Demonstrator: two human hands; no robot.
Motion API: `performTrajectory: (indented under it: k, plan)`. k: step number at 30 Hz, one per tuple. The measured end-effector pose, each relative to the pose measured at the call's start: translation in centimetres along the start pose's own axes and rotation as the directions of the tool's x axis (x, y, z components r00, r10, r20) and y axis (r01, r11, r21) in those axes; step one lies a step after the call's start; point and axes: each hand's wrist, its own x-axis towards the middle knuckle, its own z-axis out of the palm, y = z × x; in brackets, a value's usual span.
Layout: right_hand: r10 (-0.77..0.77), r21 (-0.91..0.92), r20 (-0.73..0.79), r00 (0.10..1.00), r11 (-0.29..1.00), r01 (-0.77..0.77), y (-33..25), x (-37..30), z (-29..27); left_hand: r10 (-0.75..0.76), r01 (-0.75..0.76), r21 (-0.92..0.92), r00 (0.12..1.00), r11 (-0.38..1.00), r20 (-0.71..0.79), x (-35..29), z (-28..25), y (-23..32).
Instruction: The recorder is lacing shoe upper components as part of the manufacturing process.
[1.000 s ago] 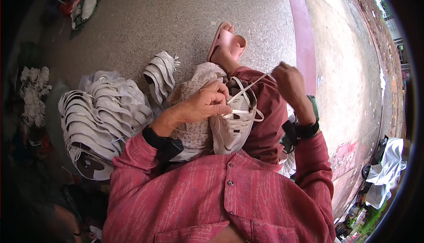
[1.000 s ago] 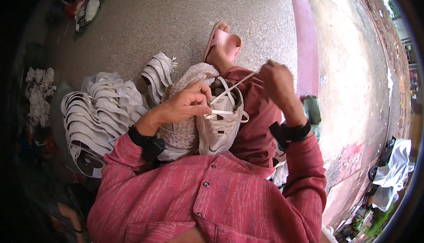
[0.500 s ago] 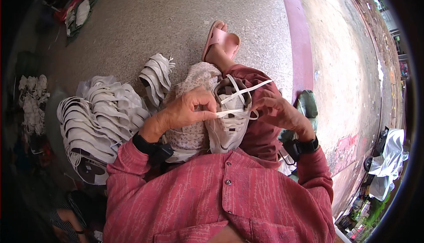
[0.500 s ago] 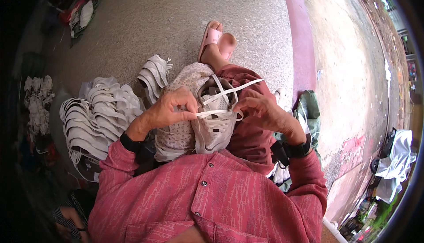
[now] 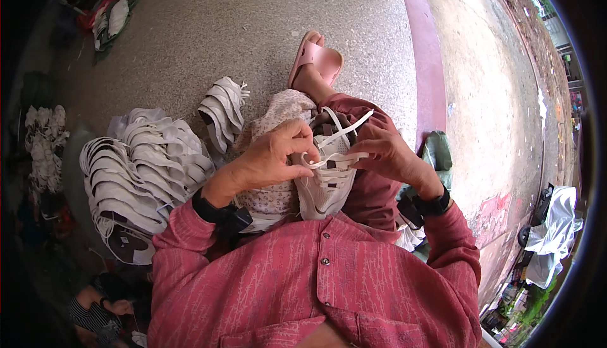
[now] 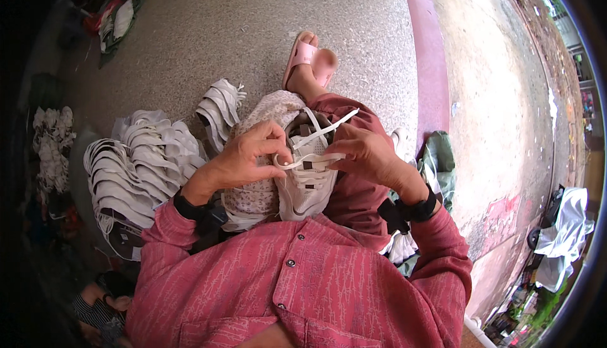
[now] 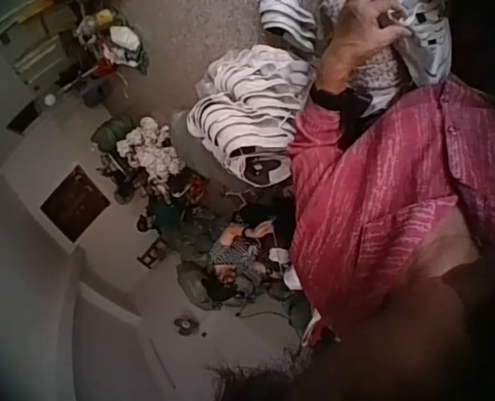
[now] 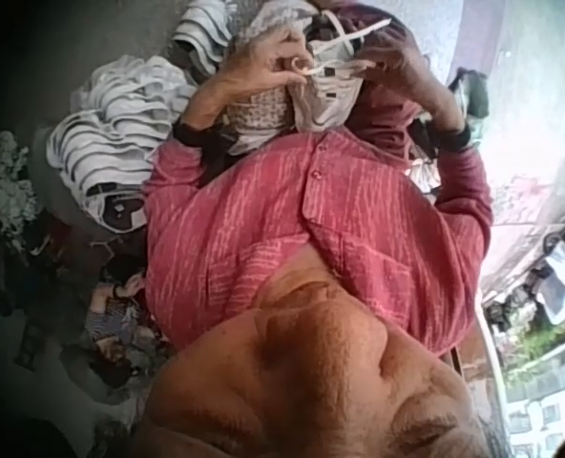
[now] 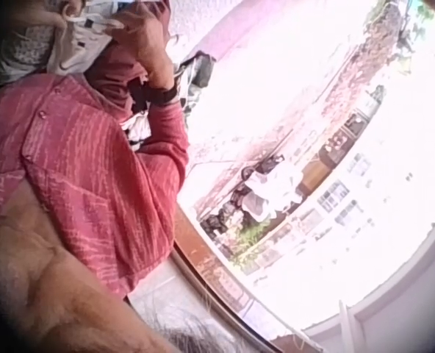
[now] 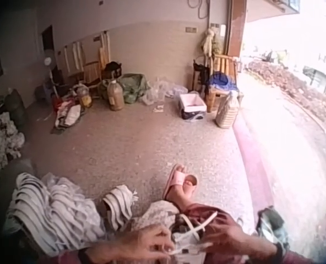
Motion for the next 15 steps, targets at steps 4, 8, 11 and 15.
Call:
performTrajectory:
  k: [4, 8, 11, 15]
  plan:
    - [-0.187, -0.18, -0.017, 0.982, 0.967, 0.181, 0.9, -0.1, 0.3, 0.046, -0.047, 0.15, 0.999, 0.988, 0.011, 0.3, 0.5, -0.9]
    - [-0.22, -0.13, -0.044, 0.974, 0.968, 0.213, 1.5, 0.2, 0.2, 0.042, -0.043, 0.181, 0.999, 0.983, 0.012, 0.7, 0.6, -1.4]
    - [-0.18, -0.159, -0.065, 0.982, 0.973, 0.168, 0.7, 0.2, -0.1, 0.079, -0.079, 0.19, 0.997, 0.979, 0.005, 0.7, 0.7, -1.3]
    - [-0.325, -0.274, 0.007, 0.946, 0.909, 0.315, 1.4, 0.6, 0.3, 0.205, -0.211, 0.306, 0.977, 0.929, 0.05, 0.5, 1.2, -0.9]
